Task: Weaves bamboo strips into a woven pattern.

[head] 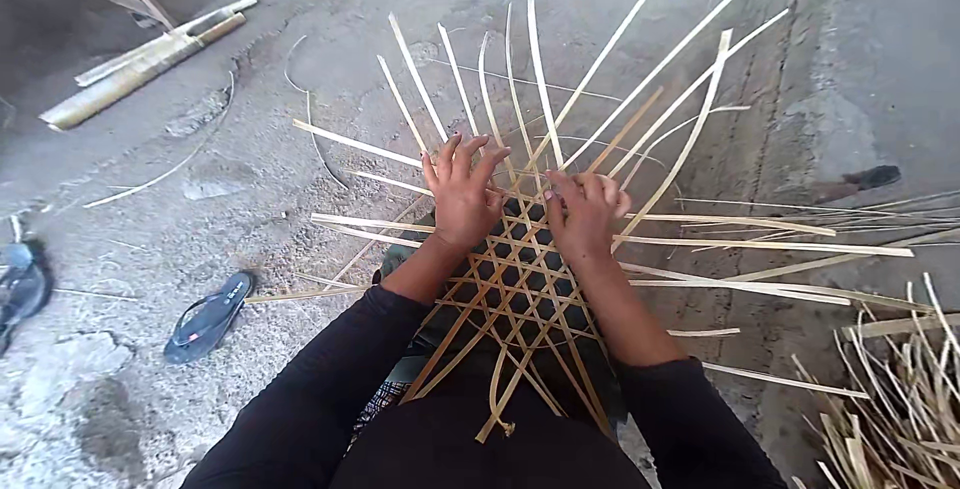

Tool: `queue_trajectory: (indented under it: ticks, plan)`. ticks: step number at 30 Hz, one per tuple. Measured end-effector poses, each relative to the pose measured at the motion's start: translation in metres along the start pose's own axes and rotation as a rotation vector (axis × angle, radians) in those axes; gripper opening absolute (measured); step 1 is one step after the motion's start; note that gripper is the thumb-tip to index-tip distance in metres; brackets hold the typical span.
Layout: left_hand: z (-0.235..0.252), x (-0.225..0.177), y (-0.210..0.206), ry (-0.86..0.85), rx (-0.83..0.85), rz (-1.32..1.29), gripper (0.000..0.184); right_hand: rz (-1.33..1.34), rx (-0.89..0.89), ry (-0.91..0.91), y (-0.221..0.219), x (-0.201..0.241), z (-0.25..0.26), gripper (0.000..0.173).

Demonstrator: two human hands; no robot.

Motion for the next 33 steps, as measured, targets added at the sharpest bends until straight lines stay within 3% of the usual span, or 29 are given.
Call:
queue_trajectory:
  ticks: [15,19,22,24,27,33]
  plan:
    - [-0.002,0.006,-0.003,0.04,-0.028,-0.088,0.044,0.03,-0.001,0.048,-0.001,-0.001,0.0,0.032]
    - [0.021,0.038,0.042,0.202,-0.097,-0.389,0.035,0.075,0.037,0.022,0.003,-0.002,0.003,0.033]
    - [0.039,0.064,0.088,0.356,-0.142,-0.321,0.043,0.096,0.004,0.012,0.005,-0.001,0.001,0.033]
    - [0.035,0.058,0.095,0.377,-0.052,-0.201,0.057,0.095,-0.018,0.015,0.004,0.0,0.0,0.033]
    - [0.009,0.027,0.072,0.272,0.117,-0.019,0.073,0.093,-0.023,0.016,0.002,0.003,0.0,0.033]
    - [-0.032,0.024,0.029,0.154,-0.035,0.066,0.059,0.065,-0.047,0.027,0.005,0.005,-0.003,0.034]
Point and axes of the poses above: each hand's wrist, its own z-axis towards the middle knuckle, its own y-axis out of the back of the hand, x = y × z, the point moved 8 cm from there along z, towards the middle knuckle, and after that the axes turned 6 degrees about -x, right-handed, at the moved point
